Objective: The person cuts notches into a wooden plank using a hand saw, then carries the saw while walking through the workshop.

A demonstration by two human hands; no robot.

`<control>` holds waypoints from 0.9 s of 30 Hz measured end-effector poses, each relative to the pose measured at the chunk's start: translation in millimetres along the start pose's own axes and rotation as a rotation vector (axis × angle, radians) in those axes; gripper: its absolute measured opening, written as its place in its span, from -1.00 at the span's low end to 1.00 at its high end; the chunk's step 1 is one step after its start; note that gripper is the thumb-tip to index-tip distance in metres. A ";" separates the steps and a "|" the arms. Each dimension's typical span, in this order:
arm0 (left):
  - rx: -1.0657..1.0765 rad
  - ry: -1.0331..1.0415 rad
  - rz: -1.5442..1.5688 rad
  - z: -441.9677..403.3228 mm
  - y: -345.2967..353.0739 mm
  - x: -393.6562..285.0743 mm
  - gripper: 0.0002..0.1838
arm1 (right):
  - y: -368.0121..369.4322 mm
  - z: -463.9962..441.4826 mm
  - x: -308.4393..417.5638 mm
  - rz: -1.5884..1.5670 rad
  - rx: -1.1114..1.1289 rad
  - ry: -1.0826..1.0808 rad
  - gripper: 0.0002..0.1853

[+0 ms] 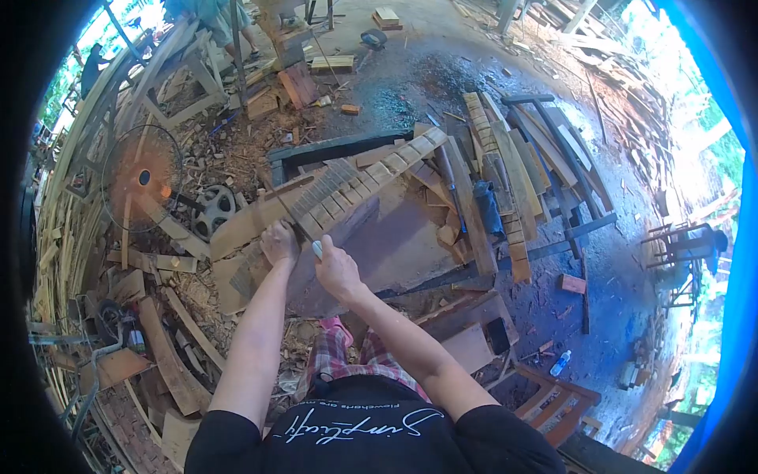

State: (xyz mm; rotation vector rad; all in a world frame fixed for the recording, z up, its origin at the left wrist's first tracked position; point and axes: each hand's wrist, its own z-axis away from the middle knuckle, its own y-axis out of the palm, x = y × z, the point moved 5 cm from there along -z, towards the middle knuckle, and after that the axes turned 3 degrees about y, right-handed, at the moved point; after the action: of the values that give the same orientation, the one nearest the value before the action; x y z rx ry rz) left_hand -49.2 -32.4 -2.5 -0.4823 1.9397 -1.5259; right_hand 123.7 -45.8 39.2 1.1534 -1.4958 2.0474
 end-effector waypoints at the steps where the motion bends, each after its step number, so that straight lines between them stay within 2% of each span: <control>1: 0.033 -0.026 -0.010 -0.1 2.5 1.6 -0.70 | -0.1 2.5 -0.4 0.008 0.000 0.011 -0.70; 4: -0.013 -0.054 -0.028 1.2 6.3 4.2 -0.70 | -1.0 10.2 6.5 0.022 -0.019 -0.002 -0.69; 14: 0.078 -0.093 -0.015 2.7 -1.1 0.3 -0.71 | -9.0 1.4 19.4 0.108 0.021 0.031 -0.70; 16: 0.059 -0.038 -0.023 2.3 0.7 0.6 -0.71 | -2.4 5.2 15.3 0.113 0.019 0.032 -0.70; 21: 0.040 0.015 -0.004 1.4 8.7 2.6 -0.71 | 15.6 22.6 -2.1 0.062 -0.160 -0.026 -0.71; 27: -0.014 0.095 0.011 -13.3 13.4 -4.0 -0.70 | 19.2 13.8 -4.8 0.009 -0.181 0.012 -0.73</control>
State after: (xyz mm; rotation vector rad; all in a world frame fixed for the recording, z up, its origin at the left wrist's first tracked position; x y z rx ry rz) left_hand -53.9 -16.6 -12.4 -0.4114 2.0230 -1.5549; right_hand 118.9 -64.8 25.0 1.0635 -1.6445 1.8755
